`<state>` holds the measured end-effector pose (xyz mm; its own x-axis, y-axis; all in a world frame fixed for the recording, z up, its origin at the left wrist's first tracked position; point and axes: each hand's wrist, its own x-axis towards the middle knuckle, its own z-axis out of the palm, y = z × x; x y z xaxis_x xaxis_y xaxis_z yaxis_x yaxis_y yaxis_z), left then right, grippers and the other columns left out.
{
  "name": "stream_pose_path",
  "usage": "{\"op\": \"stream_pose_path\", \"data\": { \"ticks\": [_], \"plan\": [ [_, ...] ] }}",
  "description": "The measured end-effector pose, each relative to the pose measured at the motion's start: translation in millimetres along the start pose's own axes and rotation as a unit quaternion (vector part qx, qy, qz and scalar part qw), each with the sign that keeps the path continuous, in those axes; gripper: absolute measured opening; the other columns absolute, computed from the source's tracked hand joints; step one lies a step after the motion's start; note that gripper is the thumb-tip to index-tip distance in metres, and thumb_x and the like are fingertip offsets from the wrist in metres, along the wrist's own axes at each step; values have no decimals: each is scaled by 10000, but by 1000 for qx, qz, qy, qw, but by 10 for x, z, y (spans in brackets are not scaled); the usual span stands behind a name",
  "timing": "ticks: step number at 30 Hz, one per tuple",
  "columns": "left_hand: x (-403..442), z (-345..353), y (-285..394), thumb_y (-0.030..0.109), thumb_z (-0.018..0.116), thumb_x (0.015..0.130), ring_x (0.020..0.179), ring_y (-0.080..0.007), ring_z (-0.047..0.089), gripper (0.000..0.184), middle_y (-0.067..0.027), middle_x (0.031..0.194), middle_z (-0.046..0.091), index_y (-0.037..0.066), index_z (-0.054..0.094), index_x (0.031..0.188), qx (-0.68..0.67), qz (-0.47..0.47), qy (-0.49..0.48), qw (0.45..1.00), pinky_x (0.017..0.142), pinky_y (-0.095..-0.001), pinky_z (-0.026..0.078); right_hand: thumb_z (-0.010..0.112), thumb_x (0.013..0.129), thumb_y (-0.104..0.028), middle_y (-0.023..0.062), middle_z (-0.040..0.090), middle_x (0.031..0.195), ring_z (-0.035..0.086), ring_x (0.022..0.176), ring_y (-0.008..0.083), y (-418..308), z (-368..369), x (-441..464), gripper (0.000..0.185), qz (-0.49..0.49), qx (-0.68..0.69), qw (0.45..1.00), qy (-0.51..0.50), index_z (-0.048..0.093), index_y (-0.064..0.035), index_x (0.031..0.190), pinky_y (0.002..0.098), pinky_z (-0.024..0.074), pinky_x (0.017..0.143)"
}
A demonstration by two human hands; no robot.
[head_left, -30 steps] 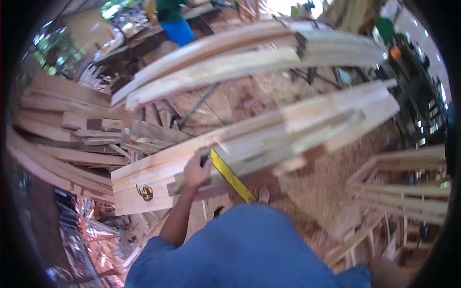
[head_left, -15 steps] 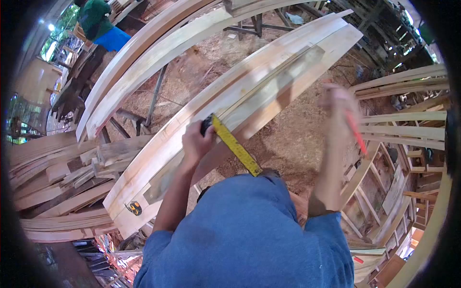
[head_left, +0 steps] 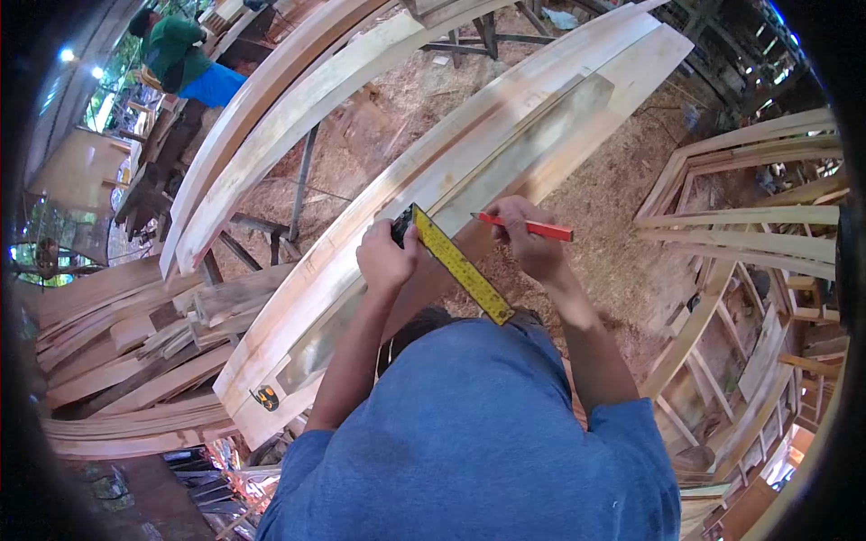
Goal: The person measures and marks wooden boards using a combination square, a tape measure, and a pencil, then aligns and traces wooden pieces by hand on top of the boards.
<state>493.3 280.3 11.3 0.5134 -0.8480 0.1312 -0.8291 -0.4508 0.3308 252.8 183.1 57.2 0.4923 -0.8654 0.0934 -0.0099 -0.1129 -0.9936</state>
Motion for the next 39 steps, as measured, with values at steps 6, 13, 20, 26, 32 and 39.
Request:
{"op": "stream_pose_path", "data": {
  "ticks": [6,13,20,26,32,39],
  "plan": [
    [10,35,-37,408,671,876,858,-392,655,386,-188,883,667,30,654,954,-31,38,17,999,726,-497,512,606,970,-178,124,731,919,696,827,178,-28,155,163,245,-11,-19,997,-72,707,18,1076,321,549,751],
    [-11,52,-59,385,689,879,852,-391,655,370,-182,906,664,31,652,982,-27,63,25,997,718,-498,513,641,905,-221,204,727,882,734,822,358,125,317,434,259,-56,-130,986,-90,729,-24,1048,422,574,757],
    [-5,52,-81,392,693,882,848,-389,658,392,-185,911,664,26,664,1018,-39,73,35,996,716,-496,517,657,891,-258,189,721,822,721,806,376,396,475,556,222,-51,-185,974,-120,741,-68,969,431,571,729],
    [3,85,-116,400,683,890,843,-391,661,395,-183,905,667,28,665,1024,-14,84,36,996,703,-497,517,648,915,-203,225,669,786,714,711,297,260,461,403,199,-55,-193,974,-106,704,-16,875,402,522,644],
    [-7,53,-114,400,674,899,837,-388,654,389,-178,905,657,39,661,1045,-15,88,36,995,697,-493,512,635,920,-183,209,652,753,698,694,300,-78,-96,-19,193,44,-258,935,-239,690,-2,881,394,516,639],
    [-10,54,-92,402,675,906,873,-381,658,394,-181,942,670,40,664,1062,-18,92,35,995,712,-490,515,643,920,-202,186,694,827,714,773,315,136,437,565,187,-71,-195,970,-125,731,-48,979,396,539,713]
  ]
}}
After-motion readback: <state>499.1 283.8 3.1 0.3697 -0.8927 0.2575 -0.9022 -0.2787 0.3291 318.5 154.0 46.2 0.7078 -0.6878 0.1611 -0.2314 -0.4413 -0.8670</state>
